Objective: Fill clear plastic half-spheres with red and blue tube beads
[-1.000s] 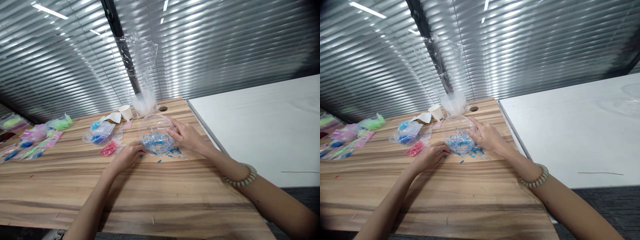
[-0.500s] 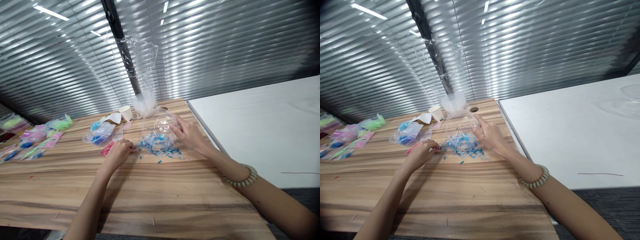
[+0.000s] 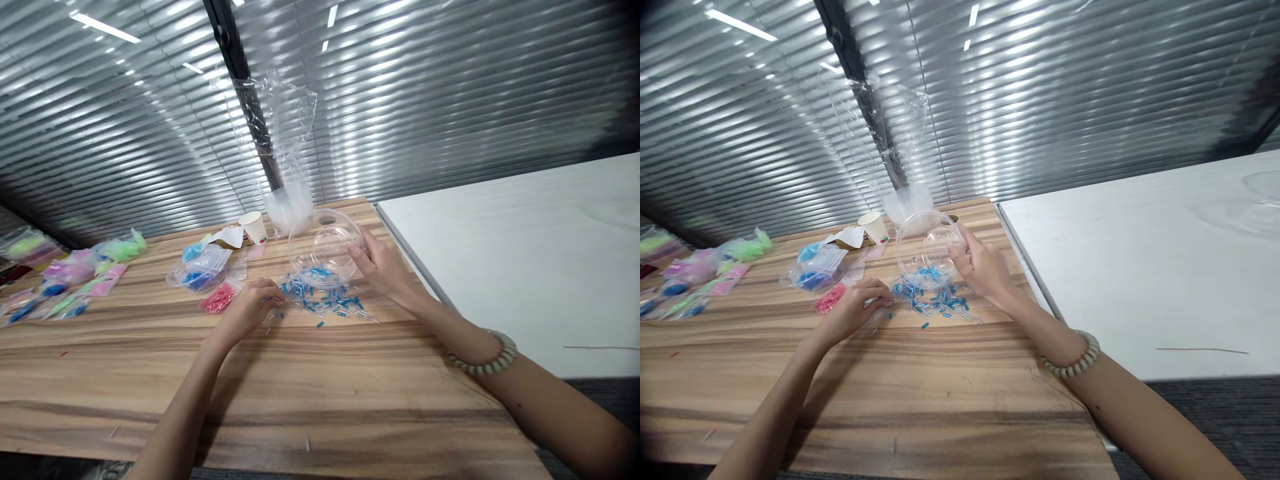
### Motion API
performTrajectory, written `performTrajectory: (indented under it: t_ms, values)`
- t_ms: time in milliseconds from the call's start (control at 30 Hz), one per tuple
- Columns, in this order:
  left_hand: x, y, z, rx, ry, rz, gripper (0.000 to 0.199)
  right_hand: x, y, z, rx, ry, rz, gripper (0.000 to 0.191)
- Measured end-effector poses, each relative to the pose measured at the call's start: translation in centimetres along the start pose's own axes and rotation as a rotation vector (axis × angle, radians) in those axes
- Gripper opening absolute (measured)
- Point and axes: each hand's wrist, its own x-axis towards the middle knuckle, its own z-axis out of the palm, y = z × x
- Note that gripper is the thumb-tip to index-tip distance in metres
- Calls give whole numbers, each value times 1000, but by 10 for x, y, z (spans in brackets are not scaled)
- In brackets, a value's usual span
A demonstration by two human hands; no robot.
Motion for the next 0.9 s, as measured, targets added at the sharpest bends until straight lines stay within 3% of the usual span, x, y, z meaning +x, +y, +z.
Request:
performTrajectory:
  t_ms: [200,567,900]
  values:
    - [-1,-7,-3,118,-22,-31,16,0,1,1,-14,8,-8,53]
    - [0,-3,-4,129,-73,-62,15,1,-1,0,-29,-14,-7,52]
    - [0,-9,4,120,-46,-45,15,0,-1,0,-25,-34,-14,54]
